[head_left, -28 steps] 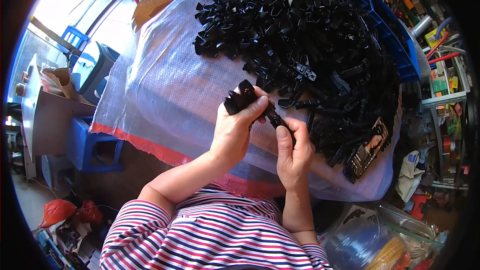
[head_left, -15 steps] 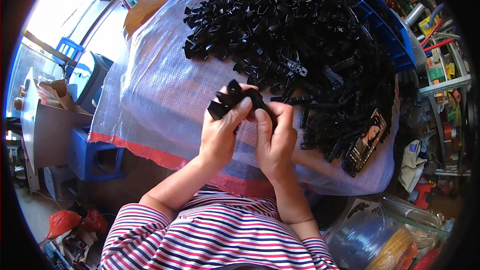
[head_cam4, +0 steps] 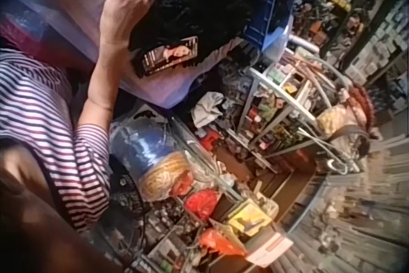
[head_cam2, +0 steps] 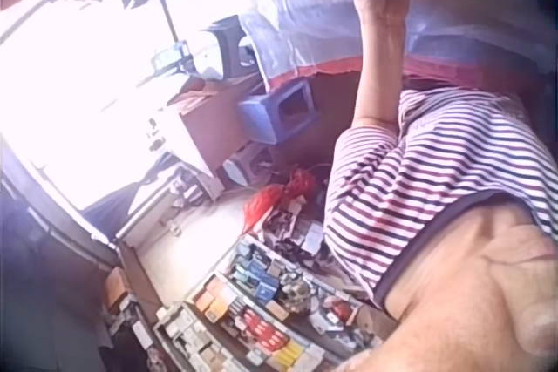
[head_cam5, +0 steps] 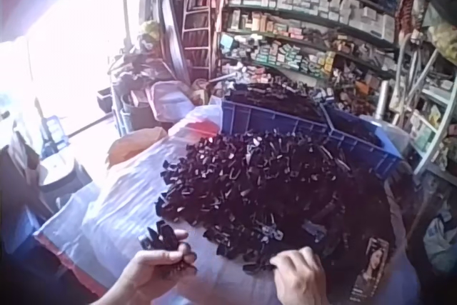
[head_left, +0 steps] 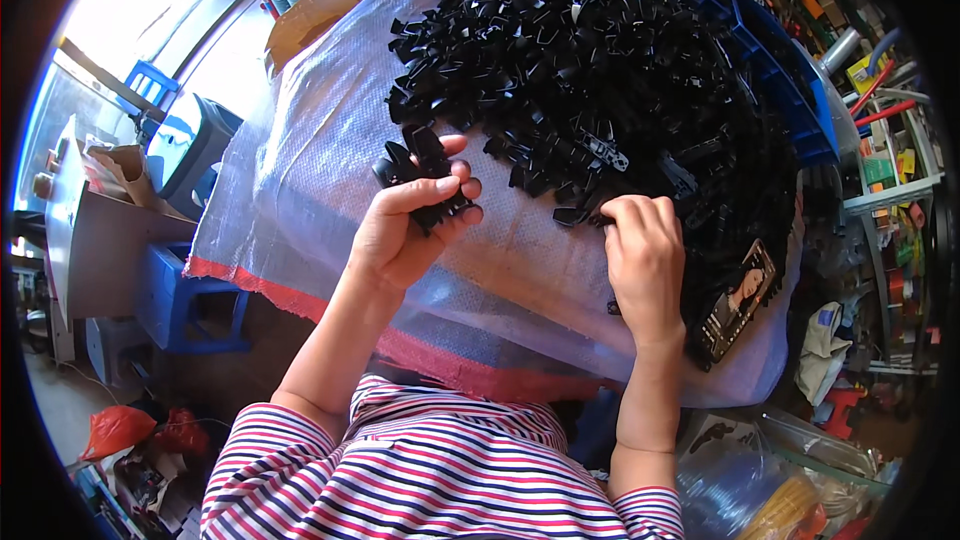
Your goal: Assembling small black plastic components by snapping them together manually at a workbench.
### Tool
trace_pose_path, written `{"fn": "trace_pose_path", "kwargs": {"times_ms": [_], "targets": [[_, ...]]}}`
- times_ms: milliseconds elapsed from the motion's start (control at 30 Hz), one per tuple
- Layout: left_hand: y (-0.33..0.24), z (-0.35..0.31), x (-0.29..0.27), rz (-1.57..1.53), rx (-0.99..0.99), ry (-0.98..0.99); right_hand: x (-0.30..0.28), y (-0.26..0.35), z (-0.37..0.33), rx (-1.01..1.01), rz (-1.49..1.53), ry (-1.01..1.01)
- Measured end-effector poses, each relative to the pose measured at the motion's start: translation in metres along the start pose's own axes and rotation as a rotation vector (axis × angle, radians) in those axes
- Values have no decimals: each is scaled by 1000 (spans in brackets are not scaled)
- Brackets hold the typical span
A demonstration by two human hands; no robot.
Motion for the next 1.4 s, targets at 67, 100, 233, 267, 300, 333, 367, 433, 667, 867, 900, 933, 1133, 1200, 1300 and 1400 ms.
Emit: {"fn": "trace_pose_path", "kwargs": {"times_ms": [67, 100, 233, 267, 300, 333, 367, 433, 667, 867, 900, 933, 1133, 1200, 1300, 1400], "targets": [[-12, 6, -3, 183, 154, -12, -15, 7, -1, -2, 260, -241], [-19, 12, -4, 354, 246, -24, -18, 10, -4, 101, 413, -307], [-37, 39, 7, 1483, 621, -239, -15, 41, -13, 21, 706, -195], [-35, 46, 17, 1678, 629, -276, -7, 47, -17, 73, 787, -131], [-30, 51, 24, 1893, 684, -280, 3, 50, -20, 84, 753, -84], [-26, 54, 29, 2110, 740, -284, 10, 51, -24, 94, 720, -38], [-20, 59, 27, 2226, 689, -228, 13, 50, -26, 92, 718, -40], [-14, 55, 27, 2277, 723, -193, 18, 51, -30, 21, 419, 24], [-10, 29, 19, 1186, 512, -176, 15, 40, -18, 166, 884, -246], [35, -9, 42, 388, 74, -151, 10, 49, -1, -83, 799, -431], [39, -11, 42, 276, -3, -154, 11, 48, -2, -71, 775, -432], [38, -12, 41, 273, -5, -154, 10, 49, -5, -70, 772, -430], [48, -13, 44, 237, -241, -50, 7, 40, -13, 120, 867, -393], [49, -10, 43, 256, -193, -5, 8, 38, -16, 130, 864, -410], [45, -9, 48, 373, -30, 8, 8, 39, -18, 101, 830, -459], [44, -9, 47, 460, 153, -91, 11, 42, -18, 55, 791, -504]]}}
Point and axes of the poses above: each hand's wrist, its own z-axis towards the middle knuckle, its own x-axis out of the palm, y = z × x, the point moved 4 cm from there along z, towards the middle knuckle, and after that the axes turned 12 degrees about z, right-handed, at the moved point
